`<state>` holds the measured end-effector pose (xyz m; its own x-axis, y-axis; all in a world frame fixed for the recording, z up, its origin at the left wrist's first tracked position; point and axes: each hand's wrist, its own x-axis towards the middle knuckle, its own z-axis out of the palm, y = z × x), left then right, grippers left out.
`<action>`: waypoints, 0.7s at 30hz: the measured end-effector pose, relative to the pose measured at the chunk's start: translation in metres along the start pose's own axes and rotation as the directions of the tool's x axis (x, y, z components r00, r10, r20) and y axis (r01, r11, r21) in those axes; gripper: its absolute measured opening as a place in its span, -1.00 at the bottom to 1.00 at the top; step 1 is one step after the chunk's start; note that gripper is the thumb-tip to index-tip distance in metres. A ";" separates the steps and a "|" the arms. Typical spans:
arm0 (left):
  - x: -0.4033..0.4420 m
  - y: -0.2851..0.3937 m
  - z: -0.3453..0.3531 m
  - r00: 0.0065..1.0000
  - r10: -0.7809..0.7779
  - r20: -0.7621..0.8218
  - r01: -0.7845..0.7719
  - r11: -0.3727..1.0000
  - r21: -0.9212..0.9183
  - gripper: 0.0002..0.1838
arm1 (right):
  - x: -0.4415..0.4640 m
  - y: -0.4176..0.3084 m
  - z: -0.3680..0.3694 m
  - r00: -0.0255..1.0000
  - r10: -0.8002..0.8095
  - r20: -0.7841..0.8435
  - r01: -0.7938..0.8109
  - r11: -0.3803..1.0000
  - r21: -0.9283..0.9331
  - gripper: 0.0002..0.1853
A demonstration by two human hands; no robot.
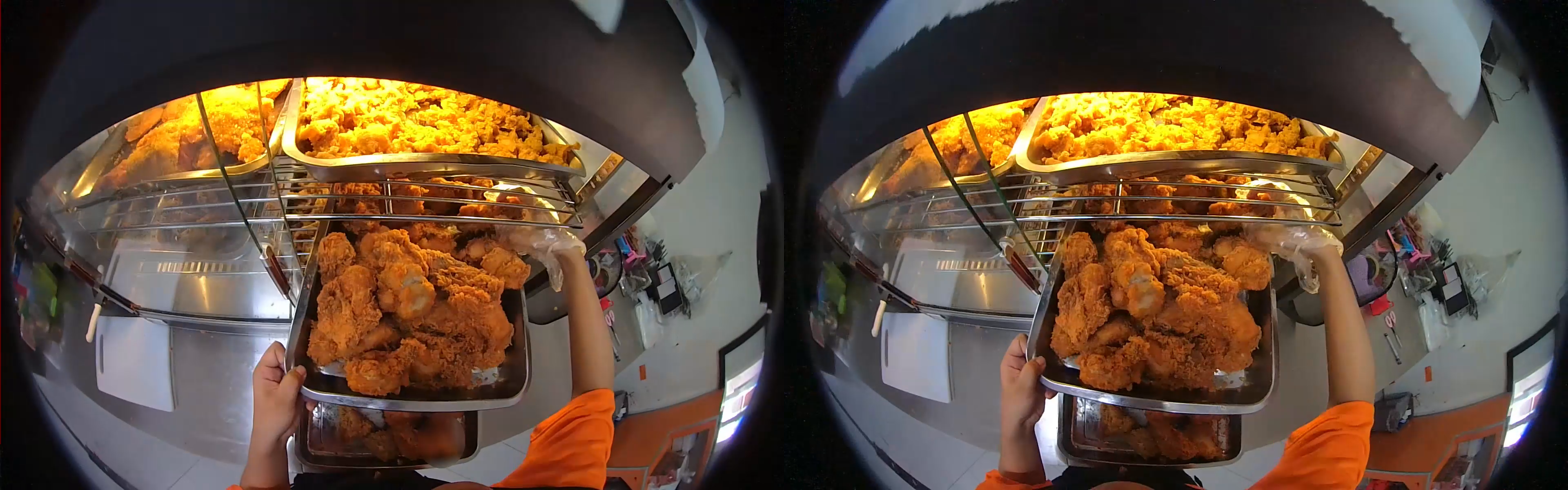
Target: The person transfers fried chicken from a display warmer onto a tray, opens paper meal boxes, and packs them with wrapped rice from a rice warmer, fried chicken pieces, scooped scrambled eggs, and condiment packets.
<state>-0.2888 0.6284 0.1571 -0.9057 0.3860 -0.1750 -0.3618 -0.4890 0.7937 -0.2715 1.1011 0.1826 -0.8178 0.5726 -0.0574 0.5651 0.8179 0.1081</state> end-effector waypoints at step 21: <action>0.003 0.001 0.001 0.999 0.017 0.033 -0.019 0.999 0.049 -0.83 | -0.063 -0.051 0.003 0.885 0.108 -0.453 0.465 -0.162 0.870 -0.63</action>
<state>-0.2918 0.6301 0.1577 -0.9041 0.4031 -0.1418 -0.3334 -0.4577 0.8242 -0.2485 1.0232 0.1781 -0.7122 0.5695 0.4105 -0.3774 0.1825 -0.9079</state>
